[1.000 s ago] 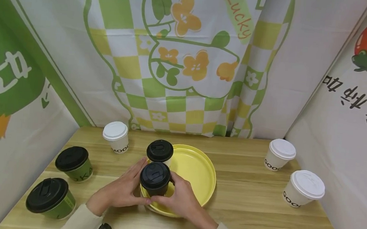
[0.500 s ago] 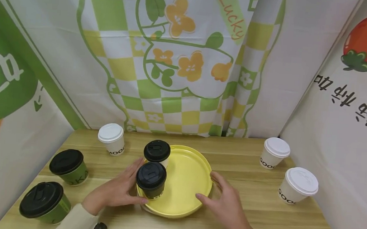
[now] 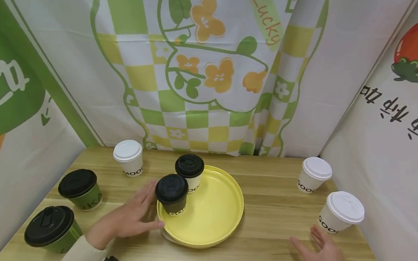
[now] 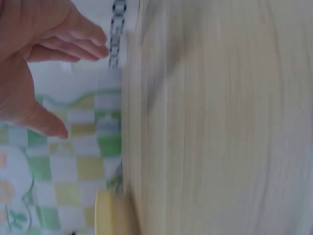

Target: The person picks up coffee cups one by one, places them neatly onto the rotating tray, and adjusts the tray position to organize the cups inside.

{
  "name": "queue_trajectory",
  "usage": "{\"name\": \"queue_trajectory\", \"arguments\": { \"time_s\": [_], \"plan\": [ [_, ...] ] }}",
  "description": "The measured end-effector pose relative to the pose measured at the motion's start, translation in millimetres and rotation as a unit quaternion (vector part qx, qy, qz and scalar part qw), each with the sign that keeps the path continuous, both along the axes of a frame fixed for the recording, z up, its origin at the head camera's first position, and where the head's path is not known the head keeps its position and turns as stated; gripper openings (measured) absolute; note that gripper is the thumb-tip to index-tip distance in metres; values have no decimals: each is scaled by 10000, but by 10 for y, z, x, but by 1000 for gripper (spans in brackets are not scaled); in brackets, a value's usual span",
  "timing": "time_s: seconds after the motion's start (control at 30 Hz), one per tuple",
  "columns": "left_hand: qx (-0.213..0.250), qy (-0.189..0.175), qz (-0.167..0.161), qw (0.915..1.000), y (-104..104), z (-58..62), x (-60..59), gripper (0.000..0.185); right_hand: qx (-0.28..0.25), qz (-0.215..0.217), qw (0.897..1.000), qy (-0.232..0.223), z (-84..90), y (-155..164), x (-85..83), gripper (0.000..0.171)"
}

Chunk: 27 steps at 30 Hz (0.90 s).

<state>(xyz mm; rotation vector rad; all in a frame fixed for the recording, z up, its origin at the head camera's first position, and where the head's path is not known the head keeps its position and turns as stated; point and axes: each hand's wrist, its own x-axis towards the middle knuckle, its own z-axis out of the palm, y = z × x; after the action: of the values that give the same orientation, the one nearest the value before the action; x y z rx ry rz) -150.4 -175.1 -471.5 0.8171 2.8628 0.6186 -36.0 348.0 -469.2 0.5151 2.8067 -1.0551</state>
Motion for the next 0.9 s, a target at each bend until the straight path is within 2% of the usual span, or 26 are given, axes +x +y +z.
{"name": "queue_trajectory", "arguments": {
  "time_s": [0.17, 0.3, 0.4, 0.6, 0.73, 0.9],
  "plan": [
    [82, -27, 38, 10000, 91, 13, 101, 124, 468, -291, 9982, 242, -57, 344, 10, 108],
    [81, -209, 84, 9997, 153, 5, 121, 126, 695, -404, 9954, 524, -89, 481, -38, 100],
    [46, -307, 77, 9995, 162, -25, 96, 127, 795, -412, 9942, 588, -98, 519, -86, 99],
    [12, -289, -76, 9996, 87, -72, -30, 126, 719, -578, 9921, 844, -128, 575, -151, 94],
    [-5, -416, -56, 9991, 15, -31, -78, 120, 508, -830, 9917, 834, -136, 653, -211, 97],
    [-53, -382, 14, 9993, -20, 24, -82, 111, 338, -1368, 9868, 791, -170, 748, -307, 98]
  ]
}}
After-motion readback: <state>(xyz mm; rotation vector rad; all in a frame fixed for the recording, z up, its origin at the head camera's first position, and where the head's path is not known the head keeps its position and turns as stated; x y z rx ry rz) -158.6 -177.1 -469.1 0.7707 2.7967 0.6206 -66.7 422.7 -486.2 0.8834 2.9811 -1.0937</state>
